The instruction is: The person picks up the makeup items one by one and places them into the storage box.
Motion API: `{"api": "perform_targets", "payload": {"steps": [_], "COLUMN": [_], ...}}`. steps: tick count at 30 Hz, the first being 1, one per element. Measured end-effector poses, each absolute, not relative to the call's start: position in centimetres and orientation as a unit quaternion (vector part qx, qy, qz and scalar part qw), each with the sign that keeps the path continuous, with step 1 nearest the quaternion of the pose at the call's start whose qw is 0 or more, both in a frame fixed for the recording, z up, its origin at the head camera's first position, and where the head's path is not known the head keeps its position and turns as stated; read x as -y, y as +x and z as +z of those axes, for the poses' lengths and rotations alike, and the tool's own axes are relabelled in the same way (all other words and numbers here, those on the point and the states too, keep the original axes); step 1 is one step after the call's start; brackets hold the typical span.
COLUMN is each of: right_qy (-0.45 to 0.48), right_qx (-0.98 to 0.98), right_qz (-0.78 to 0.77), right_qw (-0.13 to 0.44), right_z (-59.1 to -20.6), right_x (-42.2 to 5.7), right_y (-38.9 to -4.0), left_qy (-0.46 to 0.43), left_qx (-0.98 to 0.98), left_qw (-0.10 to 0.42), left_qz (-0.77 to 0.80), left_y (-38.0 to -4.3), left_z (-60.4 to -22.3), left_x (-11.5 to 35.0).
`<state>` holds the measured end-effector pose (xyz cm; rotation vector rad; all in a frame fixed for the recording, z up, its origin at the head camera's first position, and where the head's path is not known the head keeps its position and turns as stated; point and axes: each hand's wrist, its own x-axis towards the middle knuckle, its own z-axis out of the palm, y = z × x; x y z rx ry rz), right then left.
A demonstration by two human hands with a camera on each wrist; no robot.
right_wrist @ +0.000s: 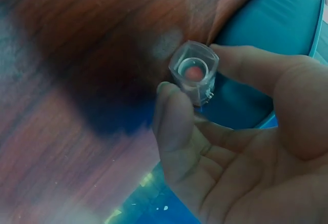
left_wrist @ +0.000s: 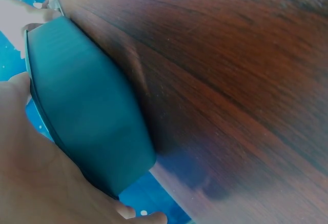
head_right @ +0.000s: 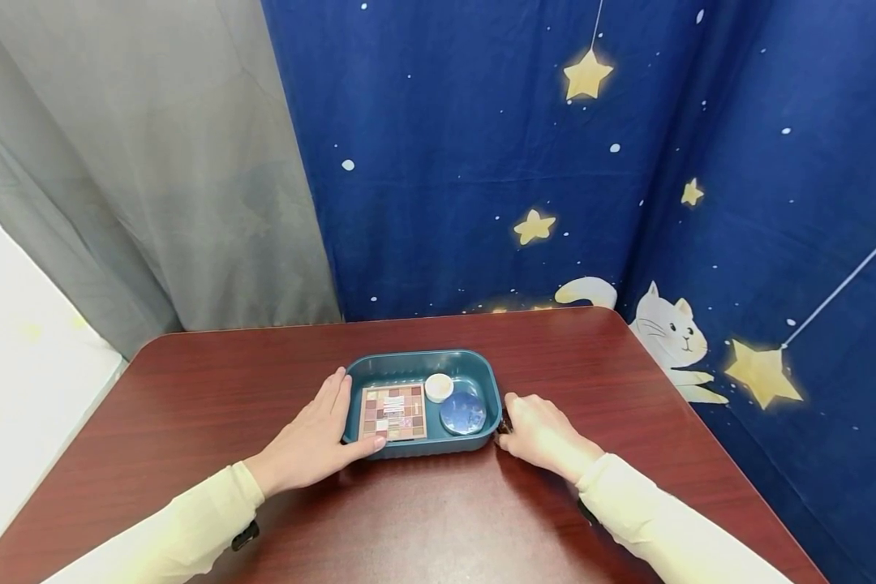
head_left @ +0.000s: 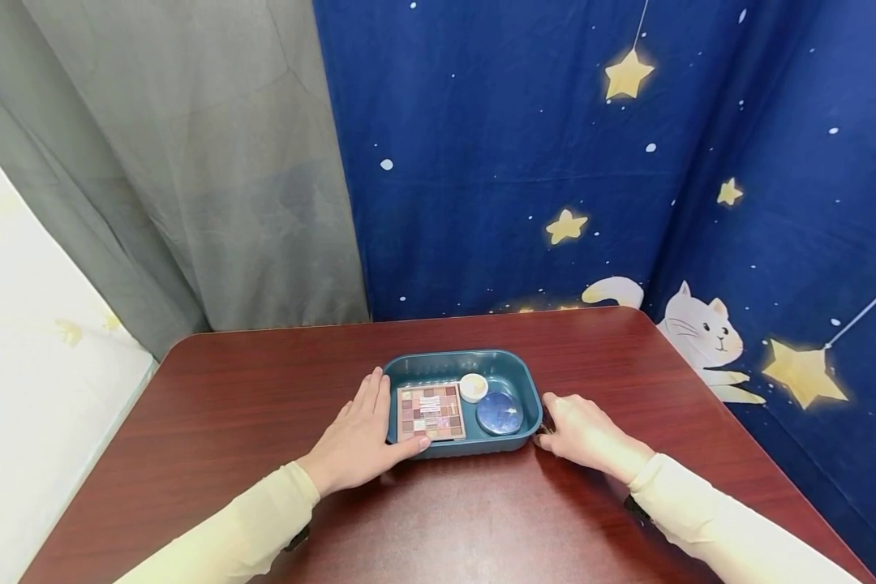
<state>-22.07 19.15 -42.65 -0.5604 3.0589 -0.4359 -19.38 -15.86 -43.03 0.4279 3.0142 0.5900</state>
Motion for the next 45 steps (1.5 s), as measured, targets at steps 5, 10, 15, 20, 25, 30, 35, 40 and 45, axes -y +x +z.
{"api": "perform_targets", "payload": {"steps": [5, 10, 15, 20, 25, 30, 35, 40, 45], "right_qy": [-0.182, -0.179, -0.173, -0.172, -0.162, -0.159, -0.152, -0.155, -0.158], "right_qx": [-0.972, -0.972, -0.973, -0.973, -0.973, -0.974, -0.974, -0.972, -0.97], "right_qz": [-0.148, -0.15, -0.152, -0.156, -0.163, -0.163, -0.168, -0.175, -0.183], "right_qw": [-0.016, -0.014, -0.006, -0.012, -0.012, -0.016, -0.015, -0.021, -0.033], "right_z": [-42.9, -43.1, -43.0, -42.7, -42.3, -41.9, -41.5, -41.1, -40.6], "right_x": [-19.3, -19.5, -19.7, -20.0, -20.3, -20.6, -20.8, -20.9, -20.7], "right_y": [-22.1, -22.2, -22.3, -22.5, -22.6, -22.7, -22.8, -22.8, -22.9], "left_qy": [0.138, 0.137, 0.14, 0.144, 0.145, 0.143, 0.141, 0.141, 0.14], "left_qx": [-0.972, -0.972, -0.972, -0.972, -0.971, -0.971, -0.972, -0.971, -0.971], "left_qw": [0.02, 0.02, 0.018, 0.016, 0.015, 0.015, 0.015, 0.015, 0.016], "left_qz": [0.19, 0.19, 0.188, 0.187, 0.188, 0.189, 0.188, 0.191, 0.192], "left_y": [-19.4, -19.5, -19.5, -19.5, -19.5, -19.5, -19.5, -19.4, -19.4], "left_z": [-43.1, -43.2, -43.2, -43.2, -43.3, -43.4, -43.4, -43.3, -43.3], "left_x": [15.8, 15.8, 15.8, 15.8, 15.8, 15.8, 15.8, 15.8, 15.9]}}
